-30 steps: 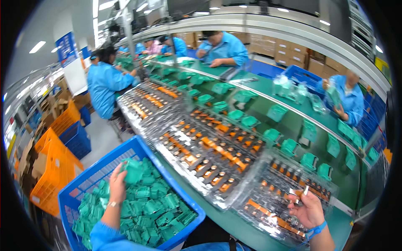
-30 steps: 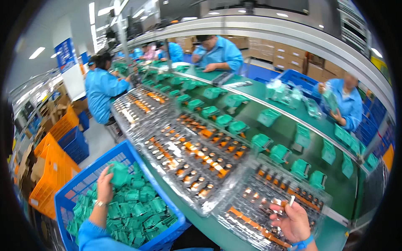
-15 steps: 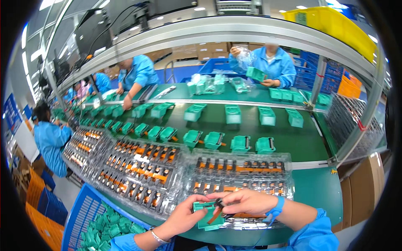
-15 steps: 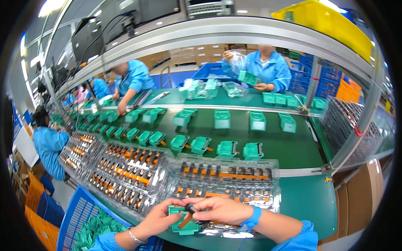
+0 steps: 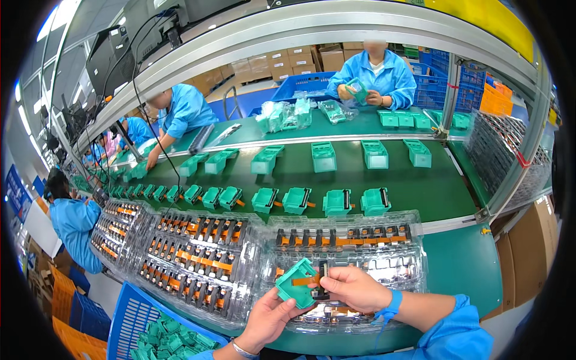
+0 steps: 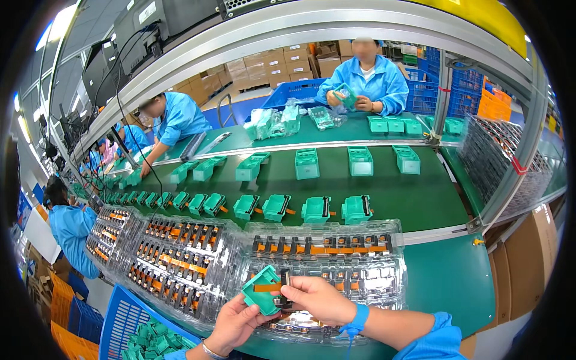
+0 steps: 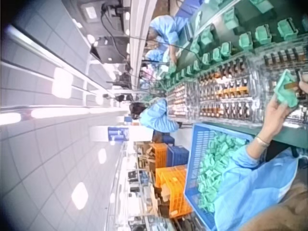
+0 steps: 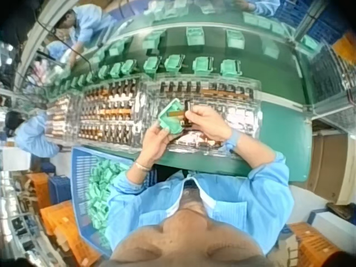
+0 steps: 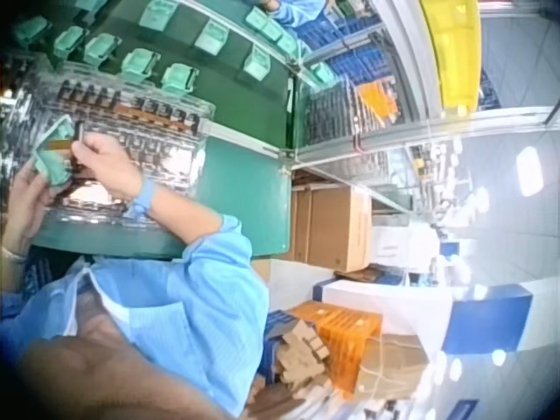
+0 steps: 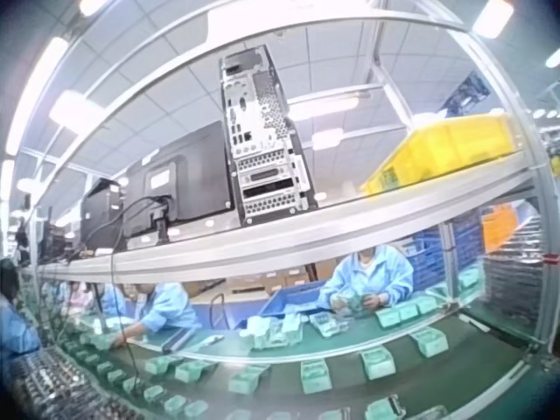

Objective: The person assembles electronic components by hand, inserting small black electronic components into green plastic housings on an assembly line.

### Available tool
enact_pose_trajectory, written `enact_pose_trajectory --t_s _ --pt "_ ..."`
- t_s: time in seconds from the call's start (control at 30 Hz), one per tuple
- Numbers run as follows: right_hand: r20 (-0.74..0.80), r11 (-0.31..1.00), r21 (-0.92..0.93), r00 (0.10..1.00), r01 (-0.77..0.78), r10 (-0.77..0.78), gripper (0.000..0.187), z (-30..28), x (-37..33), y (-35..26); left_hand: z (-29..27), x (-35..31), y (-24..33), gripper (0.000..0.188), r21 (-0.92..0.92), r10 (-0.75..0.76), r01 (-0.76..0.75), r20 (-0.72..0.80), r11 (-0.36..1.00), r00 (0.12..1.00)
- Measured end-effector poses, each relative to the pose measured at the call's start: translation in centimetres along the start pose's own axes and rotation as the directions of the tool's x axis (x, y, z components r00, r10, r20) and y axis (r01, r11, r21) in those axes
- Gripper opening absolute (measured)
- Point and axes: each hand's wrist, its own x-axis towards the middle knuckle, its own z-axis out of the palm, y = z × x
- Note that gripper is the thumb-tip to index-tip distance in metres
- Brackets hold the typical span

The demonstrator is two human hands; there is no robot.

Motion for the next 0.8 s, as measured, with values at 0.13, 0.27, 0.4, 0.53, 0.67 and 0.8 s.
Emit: enact_pose_trajectory --t_s 0.13,0.27,0.4,0.53,0.67,0.8 --pt "-0.012 0.750 -0.546 0.892 0.373 -0.453 0.017 -1.7 -0.4 -1.4 -0.5 0.1 0.3 0.042 -0.036 0.001 -0.004 -0.085 0.999 0.996" --pt "-0.031 0.716 -0.525 0.830 0.460 -0.557 0.011 -0.6 -1.3 -2.6 -1.0 0.0 -1.0 0.033 0.150 0.175 -0.144 -0.225 0.978 0.958" --pt "-0.037 0.615 -0.632 0.774 0.472 -0.632 0.014 -0.2 -1.3 -2.1 -1.1 -0.1 -1.6 0.031 0.260 0.309 -0.260 -0.166 0.930 0.937" --pt "0.017 0.492 -0.755 0.763 0.433 -0.646 0.015 -0.5 -1.2 -2.0 -0.6 -0.1 -1.7 0.027 0.271 0.318 -0.279 -0.112 0.921 0.941" --pt "-0.003 0.520 -0.773 0.818 0.363 -0.575 0.014 -0.2 -1.5 -2.1 -0.1 -0.5 -1.5 0.025 0.240 0.269 -0.241 -0.092 0.940 0.959" --pt "-0.018 0.564 -0.762 0.860 0.318 -0.510 0.015 0.0 -1.3 -1.5 -0.1 -0.7 -1.6 0.025 0.242 0.330 -0.311 -0.042 0.919 0.943"
